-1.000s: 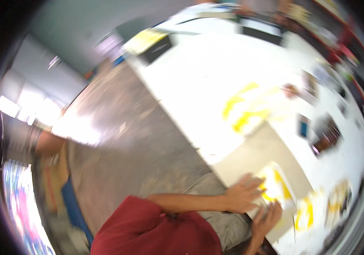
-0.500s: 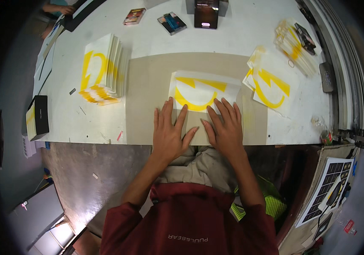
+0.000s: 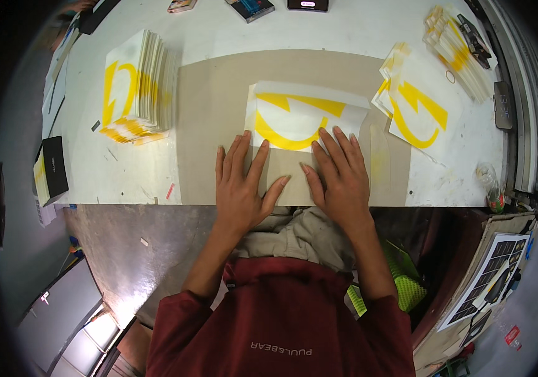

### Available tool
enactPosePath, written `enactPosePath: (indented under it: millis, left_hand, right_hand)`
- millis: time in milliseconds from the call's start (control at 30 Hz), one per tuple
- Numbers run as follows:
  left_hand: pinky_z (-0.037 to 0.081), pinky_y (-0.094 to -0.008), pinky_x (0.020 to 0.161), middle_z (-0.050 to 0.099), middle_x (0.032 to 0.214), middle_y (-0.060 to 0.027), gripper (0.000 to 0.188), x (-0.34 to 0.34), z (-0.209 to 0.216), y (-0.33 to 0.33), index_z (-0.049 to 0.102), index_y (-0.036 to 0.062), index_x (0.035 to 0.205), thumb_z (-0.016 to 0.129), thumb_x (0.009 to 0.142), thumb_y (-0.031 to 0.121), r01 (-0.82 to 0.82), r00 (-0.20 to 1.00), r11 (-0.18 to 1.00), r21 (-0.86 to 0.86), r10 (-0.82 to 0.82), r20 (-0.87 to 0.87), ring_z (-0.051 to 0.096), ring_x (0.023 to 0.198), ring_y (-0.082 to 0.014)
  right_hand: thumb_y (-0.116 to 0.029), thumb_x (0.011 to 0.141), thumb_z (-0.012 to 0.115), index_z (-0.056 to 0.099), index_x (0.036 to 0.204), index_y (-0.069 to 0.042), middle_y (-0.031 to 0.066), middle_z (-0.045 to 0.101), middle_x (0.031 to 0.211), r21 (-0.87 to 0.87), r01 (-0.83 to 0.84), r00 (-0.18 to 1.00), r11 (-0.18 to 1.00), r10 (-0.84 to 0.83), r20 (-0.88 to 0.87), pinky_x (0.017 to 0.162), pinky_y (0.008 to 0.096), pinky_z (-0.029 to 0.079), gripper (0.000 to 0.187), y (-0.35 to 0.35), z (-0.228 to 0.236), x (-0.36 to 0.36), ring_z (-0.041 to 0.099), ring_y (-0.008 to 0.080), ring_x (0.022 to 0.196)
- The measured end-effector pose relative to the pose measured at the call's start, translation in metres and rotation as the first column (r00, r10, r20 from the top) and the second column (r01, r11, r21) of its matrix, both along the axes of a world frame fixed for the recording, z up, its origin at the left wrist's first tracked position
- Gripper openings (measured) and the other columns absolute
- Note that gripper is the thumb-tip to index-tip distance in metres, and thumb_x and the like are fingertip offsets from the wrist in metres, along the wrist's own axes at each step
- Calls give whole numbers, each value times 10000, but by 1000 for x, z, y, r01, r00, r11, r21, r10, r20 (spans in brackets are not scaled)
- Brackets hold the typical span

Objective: The person applies yellow stickers to white paper sheets on a table. They peel the backing, place the sticker, smooth it down, and stack the finished sheets.

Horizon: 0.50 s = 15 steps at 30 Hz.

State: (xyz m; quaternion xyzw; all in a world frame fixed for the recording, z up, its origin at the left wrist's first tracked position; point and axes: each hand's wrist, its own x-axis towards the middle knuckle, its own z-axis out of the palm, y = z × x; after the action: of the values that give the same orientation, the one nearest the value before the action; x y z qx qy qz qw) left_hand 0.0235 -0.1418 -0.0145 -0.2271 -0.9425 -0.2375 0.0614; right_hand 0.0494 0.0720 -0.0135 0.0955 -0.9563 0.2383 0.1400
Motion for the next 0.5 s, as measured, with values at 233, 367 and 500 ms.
enactPosePath:
  millis: [233,367,500]
  left_hand:
    - [296,-613,1188,455,1553,-236,694,0,-2,1,571,70,1456,775,889,415,-1,1000,1000,9,1,-26,450,1432,-403]
    - [308,-610,1183,460,1551,-231,701,-1,-3,1,570,69,1456,783,879,406,-2,1000,1000,0,2,-30,459,1427,-402]
    - [304,-607,1187,468,1544,-232,699,0,-3,1,568,73,1459,784,877,394,-3,999,1000,-3,3,-37,462,1427,-402]
  right_hand:
    - [-173,893,763,692,1233,-13,156,602,1445,-19,13,1000,1000,-13,-5,1159,570,382,382,0,1,-1,506,379,1402]
    - [-167,886,769,699,1224,-12,151,607,1445,-22,16,1000,1000,-16,-8,1157,563,388,379,0,0,0,511,377,1400]
    - [-171,880,774,702,1221,-9,147,605,1449,-23,10,1000,1000,-10,-20,1158,562,391,385,1,-1,0,508,374,1406]
